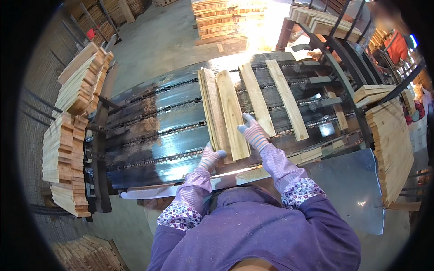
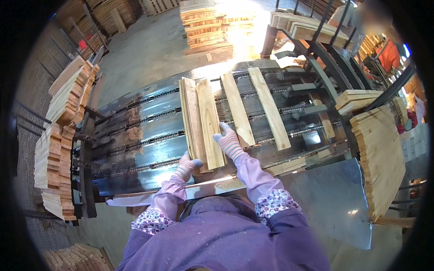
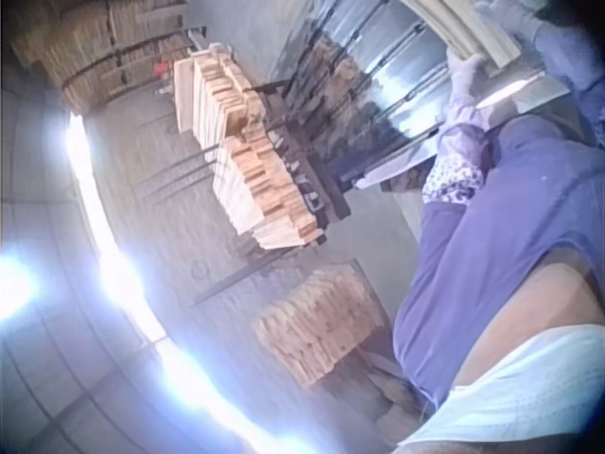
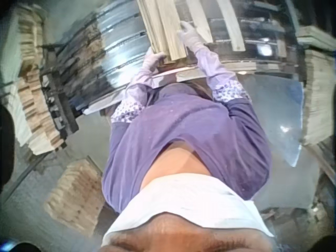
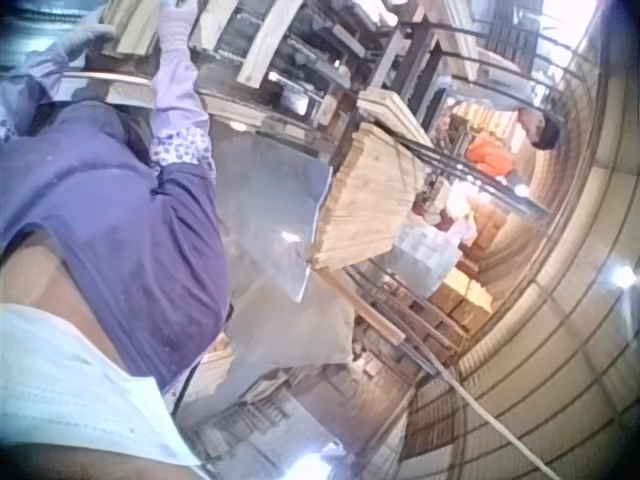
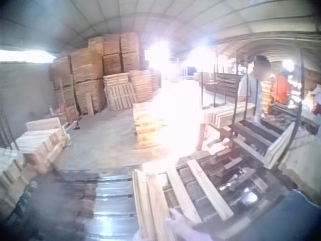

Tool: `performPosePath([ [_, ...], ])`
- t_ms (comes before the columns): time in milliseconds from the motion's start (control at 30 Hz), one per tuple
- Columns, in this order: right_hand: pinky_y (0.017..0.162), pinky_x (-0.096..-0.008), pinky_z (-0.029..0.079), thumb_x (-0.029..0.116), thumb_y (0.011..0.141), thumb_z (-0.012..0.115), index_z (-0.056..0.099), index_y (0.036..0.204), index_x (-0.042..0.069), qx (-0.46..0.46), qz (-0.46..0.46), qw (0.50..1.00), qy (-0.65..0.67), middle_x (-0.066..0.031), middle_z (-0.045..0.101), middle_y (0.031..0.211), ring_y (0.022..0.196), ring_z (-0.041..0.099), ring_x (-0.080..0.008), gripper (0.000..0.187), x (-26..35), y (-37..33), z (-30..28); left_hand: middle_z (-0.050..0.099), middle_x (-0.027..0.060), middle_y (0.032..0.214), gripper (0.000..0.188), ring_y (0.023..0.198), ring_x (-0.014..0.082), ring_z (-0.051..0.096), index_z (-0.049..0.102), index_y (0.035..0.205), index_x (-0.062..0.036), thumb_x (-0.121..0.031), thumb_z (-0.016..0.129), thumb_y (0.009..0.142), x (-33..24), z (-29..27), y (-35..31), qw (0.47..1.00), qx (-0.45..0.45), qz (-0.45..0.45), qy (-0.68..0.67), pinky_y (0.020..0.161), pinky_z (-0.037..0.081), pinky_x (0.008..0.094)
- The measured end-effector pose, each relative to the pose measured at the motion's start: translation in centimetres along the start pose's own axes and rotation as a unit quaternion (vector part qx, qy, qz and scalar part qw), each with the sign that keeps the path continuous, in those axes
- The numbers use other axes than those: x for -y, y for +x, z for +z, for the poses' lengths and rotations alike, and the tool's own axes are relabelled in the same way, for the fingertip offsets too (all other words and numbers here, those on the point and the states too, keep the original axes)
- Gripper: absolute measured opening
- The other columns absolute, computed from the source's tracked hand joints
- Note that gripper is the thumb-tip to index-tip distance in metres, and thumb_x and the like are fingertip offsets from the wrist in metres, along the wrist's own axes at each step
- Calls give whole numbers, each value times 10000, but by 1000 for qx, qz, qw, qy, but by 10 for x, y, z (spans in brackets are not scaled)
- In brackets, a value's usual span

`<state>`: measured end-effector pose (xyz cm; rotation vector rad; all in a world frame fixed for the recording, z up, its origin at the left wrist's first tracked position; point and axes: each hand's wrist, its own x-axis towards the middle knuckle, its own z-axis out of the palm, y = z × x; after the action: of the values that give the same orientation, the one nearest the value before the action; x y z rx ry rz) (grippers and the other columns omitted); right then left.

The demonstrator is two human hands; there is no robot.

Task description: The person repeatedly picks up wooden planks from a conveyor belt and stacks them onto a nearby pile. The person handles the planks by hand, placing them one at a time or in small groups onto the growing stack.

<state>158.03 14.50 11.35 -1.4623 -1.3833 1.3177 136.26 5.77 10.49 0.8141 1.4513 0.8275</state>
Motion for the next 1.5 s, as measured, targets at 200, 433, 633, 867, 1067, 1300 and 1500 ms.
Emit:
performPosePath([
  [200,1014,-353,515,104,893,617,569,1499,56,138,96,959,228,-99,702,1267,1090,652,-202,610,6,-2,-1,693,110,1144,784,1007,233,690,512,1443,-42,-137,854,743,-15,-4,-28,973,80,19,-215,835,599,373],
  [433,1049,-326,507,85,1027,542,626,1429,12,161,183,917,314,-81,719,1278,1166,652,-190,417,0,-7,8,522,158,1441,1137,1224,319,628,152,1650,-222,-119,881,783,-92,34,-72,943,129,-21,-305,911,608,469],
  [633,1034,-304,517,15,1016,440,610,1436,-3,58,91,959,264,-100,708,1283,1129,661,-192,453,-1,-20,-2,678,107,1171,937,910,248,724,367,1542,-168,-180,909,777,-91,58,-68,973,123,-126,-146,714,641,359],
  [867,1073,-341,471,386,997,714,507,1503,-37,186,104,934,287,-126,686,1308,1196,620,-193,691,29,-23,-56,675,102,1109,841,899,242,723,429,1480,-157,-181,906,787,-110,101,-83,980,76,-54,-175,707,629,372],
  [1067,1037,-339,497,205,976,694,541,1467,-18,230,83,922,302,-99,675,1303,1202,613,-181,560,77,-51,-111,701,206,1222,754,1102,365,718,515,1463,-3,-201,832,808,-106,109,-137,918,95,-60,-380,970,599,476],
  [1300,813,-307,592,217,939,705,504,1518,42,285,24,907,308,-81,680,1127,959,678,-161,637,36,-17,-166,581,144,1418,1171,1264,278,625,263,1633,-17,-232,881,663,-179,143,-282,960,-94,108,-241,1090,520,400],
  [1500,809,-364,619,351,879,790,489,1518,65,326,22,893,311,-100,682,1144,980,685,-199,761,54,-5,-172,668,129,1232,1079,1114,249,691,375,1578,-95,-247,918,658,-231,102,-365,889,-329,296,-119,951,586,352],
])
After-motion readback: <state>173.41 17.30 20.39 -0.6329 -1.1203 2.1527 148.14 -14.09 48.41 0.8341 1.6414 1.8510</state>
